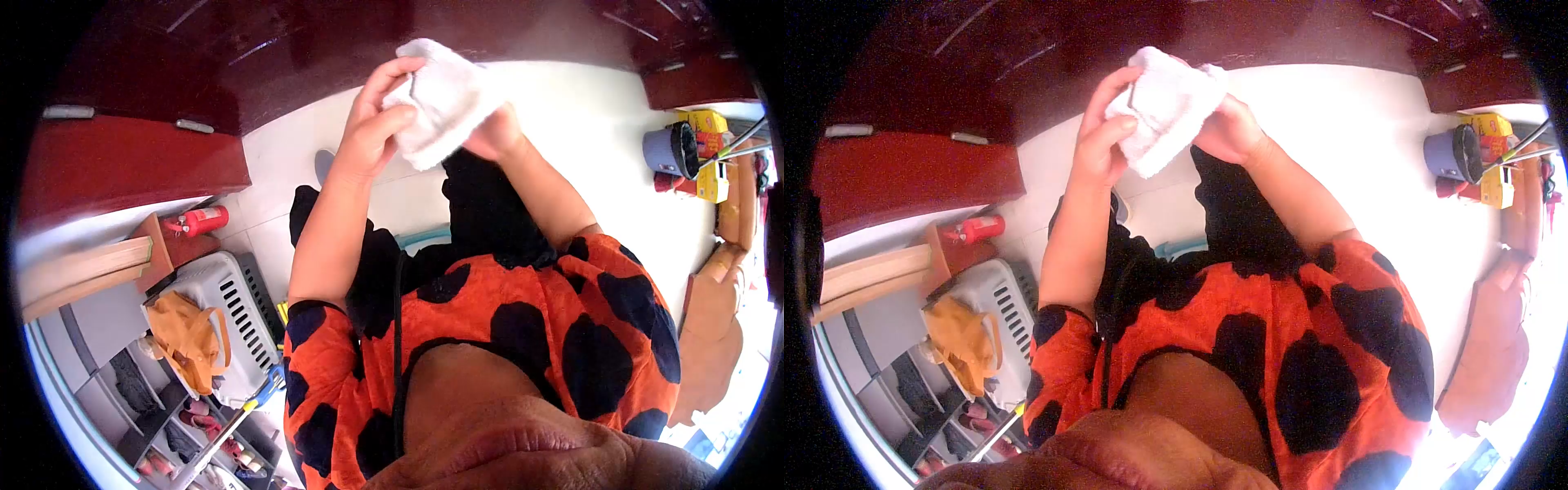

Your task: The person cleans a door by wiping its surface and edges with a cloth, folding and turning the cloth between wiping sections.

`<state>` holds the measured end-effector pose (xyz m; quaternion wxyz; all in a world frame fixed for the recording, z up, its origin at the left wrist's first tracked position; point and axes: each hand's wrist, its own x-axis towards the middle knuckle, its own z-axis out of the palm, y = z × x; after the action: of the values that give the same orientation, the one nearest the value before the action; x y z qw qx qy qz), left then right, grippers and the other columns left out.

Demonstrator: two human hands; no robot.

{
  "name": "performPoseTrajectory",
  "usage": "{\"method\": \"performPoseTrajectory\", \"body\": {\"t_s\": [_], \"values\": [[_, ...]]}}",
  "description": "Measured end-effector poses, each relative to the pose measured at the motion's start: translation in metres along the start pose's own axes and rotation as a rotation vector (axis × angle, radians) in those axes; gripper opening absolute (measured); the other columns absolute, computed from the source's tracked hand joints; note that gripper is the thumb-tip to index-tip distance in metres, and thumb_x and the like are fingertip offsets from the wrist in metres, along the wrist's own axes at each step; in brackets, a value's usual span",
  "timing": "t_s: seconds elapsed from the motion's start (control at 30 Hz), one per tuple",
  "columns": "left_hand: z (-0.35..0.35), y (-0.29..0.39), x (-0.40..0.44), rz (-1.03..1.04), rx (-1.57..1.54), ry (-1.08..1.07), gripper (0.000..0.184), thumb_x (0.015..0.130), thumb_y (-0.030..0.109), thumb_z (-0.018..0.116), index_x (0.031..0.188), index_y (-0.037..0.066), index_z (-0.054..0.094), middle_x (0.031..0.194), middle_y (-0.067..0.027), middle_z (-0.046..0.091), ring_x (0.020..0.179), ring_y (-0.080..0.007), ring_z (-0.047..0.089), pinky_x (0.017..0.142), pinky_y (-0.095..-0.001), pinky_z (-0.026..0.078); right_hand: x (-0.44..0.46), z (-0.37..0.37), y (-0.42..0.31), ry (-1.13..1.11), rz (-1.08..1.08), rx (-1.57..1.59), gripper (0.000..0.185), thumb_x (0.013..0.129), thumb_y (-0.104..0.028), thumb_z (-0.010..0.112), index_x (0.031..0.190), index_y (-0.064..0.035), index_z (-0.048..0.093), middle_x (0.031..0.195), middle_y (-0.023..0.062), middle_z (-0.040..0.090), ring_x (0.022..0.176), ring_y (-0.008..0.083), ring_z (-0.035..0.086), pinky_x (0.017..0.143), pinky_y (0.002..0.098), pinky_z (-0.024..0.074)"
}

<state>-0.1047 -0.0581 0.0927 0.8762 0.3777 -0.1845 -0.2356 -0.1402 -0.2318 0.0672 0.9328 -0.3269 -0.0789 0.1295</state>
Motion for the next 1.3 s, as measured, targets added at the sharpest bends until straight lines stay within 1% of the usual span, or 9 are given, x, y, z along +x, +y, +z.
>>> {"method": "performPoseTrajectory", "body": {"t_s": [0.23,0.47,0.63,0.77,0.9,1.07,1.2,1.23,1.3], "values": [[-0.029,-0.021,0.043,-0.154,-0.087,0.079,0.047,0.075,0.003,0.051,0.122,0.001,0.048,0.112,-0.0103,0.055,0.093,-0.0186,0.058,0.084,-0.0291,0.046,0.022,-0.014,-0.007,0.05,0.011,-0.111,0.077,0.075,-0.042,0.064,0.133,-0.0038,0.031,0.128,0.0131,0.043,0.117,0.0291,0.044,0.099,0.0453,0.0364],[-0.04,-0.02,0.055,0.321,1.414,0.292,0.045,0.075,0.015,0.06,0.117,0.005,0.049,0.118,-0.0175,0.046,0.107,-0.0335,0.049,0.086,-0.0393,0.044,0.081,-0.047,-0.009,0.604,0.049,-0.42,0.028,0.086,-0.007,0.052,0.114,-0.0029,0.05,0.109,0.0103,0.057,0.095,0.0223,0.058,0.072,0.0389,0.053],[-0.033,-0.008,0.042,0.261,1.423,0.237,0.046,0.073,0.017,0.066,0.115,0.006,0.051,0.12,-0.0155,0.046,0.107,-0.0323,0.05,0.086,-0.0393,0.045,0.163,-0.156,0.018,0.872,-0.201,-0.706,0.043,0.076,-0.015,0.068,0.111,0.0007,0.048,0.104,0.0134,0.057,0.092,0.0192,0.059,0.062,0.0303,0.0541],[-0.033,-0.002,0.036,0.133,1.344,0.238,0.044,0.076,0.017,0.063,0.116,0.005,0.05,0.121,-0.0156,0.046,0.109,-0.0338,0.049,0.09,-0.0391,0.041,0.231,-0.175,0.059,1.297,-0.581,-1.174,0.045,0.068,-0.013,0.068,0.104,0.0027,0.046,0.097,0.0209,0.056,0.092,0.0378,0.056,0.082,0.042,0.0438],[-0.041,-0.002,0.038,0.136,1.323,0.223,0.043,0.076,0.016,0.063,0.116,0.004,0.05,0.12,-0.0161,0.046,0.108,-0.0338,0.049,0.088,-0.0382,0.042,0.259,-0.159,0.141,0.972,-0.429,-1.38,0.044,0.066,-0.009,0.065,0.104,0.0024,0.046,0.097,0.0227,0.056,0.095,0.0395,0.054,0.084,0.0427,0.0431],[-0.045,0.001,0.044,0.107,1.323,0.243,0.043,0.075,0.015,0.063,0.115,0.003,0.051,0.119,-0.0168,0.047,0.108,-0.0334,0.049,0.089,-0.0383,0.042,0.248,-0.141,0.094,1.114,-0.281,-1.111,0.041,0.061,-0.009,0.071,0.093,-0.0014,0.047,0.088,0.0182,0.061,0.085,0.0308,0.06,0.075,0.0387,0.0474],[-0.049,0.01,0.037,0.079,1.335,0.256,0.043,0.075,0.015,0.063,0.115,0.003,0.051,0.12,-0.0164,0.047,0.108,-0.0329,0.049,0.09,-0.0386,0.041,0.226,-0.263,0.028,1.156,-0.608,-0.669,0.019,0.078,-0.002,0.053,0.097,-0.0024,0.054,0.091,0.0098,0.06,0.08,0.024,0.061,0.071,0.032,0.0511],[-0.05,0.01,0.036,0.095,1.381,0.237,0.044,0.075,0.015,0.064,0.115,0.003,0.05,0.121,-0.0177,0.045,0.104,-0.0336,0.052,0.086,-0.0389,0.044,0.221,-0.193,0.016,1.321,-0.691,-0.569,0.019,0.08,0.001,0.049,0.098,-0.0023,0.052,0.092,0.0105,0.06,0.08,0.024,0.061,0.069,0.0328,0.0512],[-0.048,0.007,0.034,0.095,1.429,0.196,0.044,0.074,0.014,0.065,0.115,0.004,0.05,0.122,-0.019,0.044,0.1,-0.0344,0.054,0.081,-0.0393,0.046,0.236,-0.21,0.039,1.336,-0.788,-0.772,0.03,0.072,0.005,0.059,0.097,-0.0001,0.044,0.088,0.0131,0.058,0.077,0.023,0.059,0.068,0.0349,0.0494]]}}
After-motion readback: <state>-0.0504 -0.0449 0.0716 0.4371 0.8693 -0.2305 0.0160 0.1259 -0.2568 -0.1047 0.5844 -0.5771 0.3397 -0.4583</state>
